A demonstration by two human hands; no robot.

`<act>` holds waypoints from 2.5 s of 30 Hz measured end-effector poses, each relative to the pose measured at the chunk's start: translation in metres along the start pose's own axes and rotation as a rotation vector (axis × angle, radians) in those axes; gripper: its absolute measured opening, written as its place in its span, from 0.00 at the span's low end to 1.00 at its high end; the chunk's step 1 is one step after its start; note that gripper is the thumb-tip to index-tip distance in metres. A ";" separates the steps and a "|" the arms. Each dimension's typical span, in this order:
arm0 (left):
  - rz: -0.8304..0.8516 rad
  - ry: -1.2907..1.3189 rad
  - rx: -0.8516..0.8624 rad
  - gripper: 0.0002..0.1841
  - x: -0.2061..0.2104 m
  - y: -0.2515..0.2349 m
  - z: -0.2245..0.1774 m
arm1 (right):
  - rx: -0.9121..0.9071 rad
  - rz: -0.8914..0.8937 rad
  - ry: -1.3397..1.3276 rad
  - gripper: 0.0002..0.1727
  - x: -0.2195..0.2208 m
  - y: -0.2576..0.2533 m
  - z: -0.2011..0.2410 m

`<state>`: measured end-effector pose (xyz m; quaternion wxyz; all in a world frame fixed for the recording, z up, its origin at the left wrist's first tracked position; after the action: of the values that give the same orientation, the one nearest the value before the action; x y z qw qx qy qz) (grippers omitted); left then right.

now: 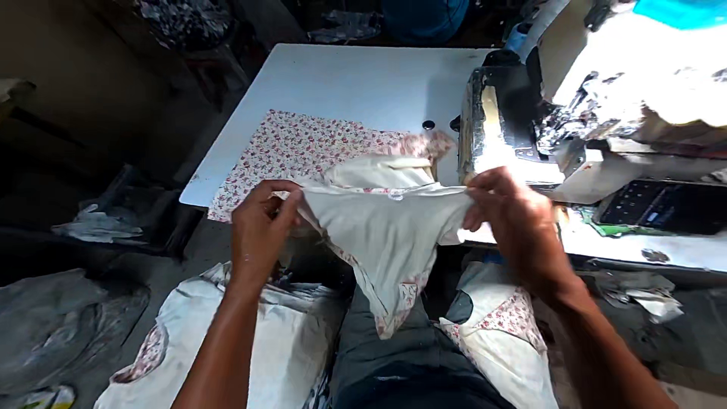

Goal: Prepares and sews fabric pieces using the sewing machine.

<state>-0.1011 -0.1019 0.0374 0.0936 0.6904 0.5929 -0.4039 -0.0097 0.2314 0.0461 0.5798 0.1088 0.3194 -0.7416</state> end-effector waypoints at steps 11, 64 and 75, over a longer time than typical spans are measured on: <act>-0.086 -0.278 0.464 0.16 -0.057 -0.022 -0.095 | -0.101 -0.320 0.321 0.14 -0.148 0.031 0.035; 0.299 -0.157 -0.026 0.31 0.047 -0.112 0.054 | 0.248 0.255 0.593 0.15 0.103 -0.082 -0.016; 0.018 -0.032 0.200 0.16 0.024 -0.062 0.013 | -0.047 -0.061 0.325 0.11 0.058 -0.016 -0.003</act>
<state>-0.1626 -0.0745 0.0344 0.0373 0.6950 0.5417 -0.4714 -0.0427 0.1894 0.0189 0.5001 0.2041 0.4293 -0.7238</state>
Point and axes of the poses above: each hand's wrist, its own y-axis away from the middle knuckle, its own x-axis out of the palm, z = x × y, the point moved 1 cm from there along -y, towards the middle knuckle, and after that the axes turned 4 degrees about x, right-handed, at the moved point
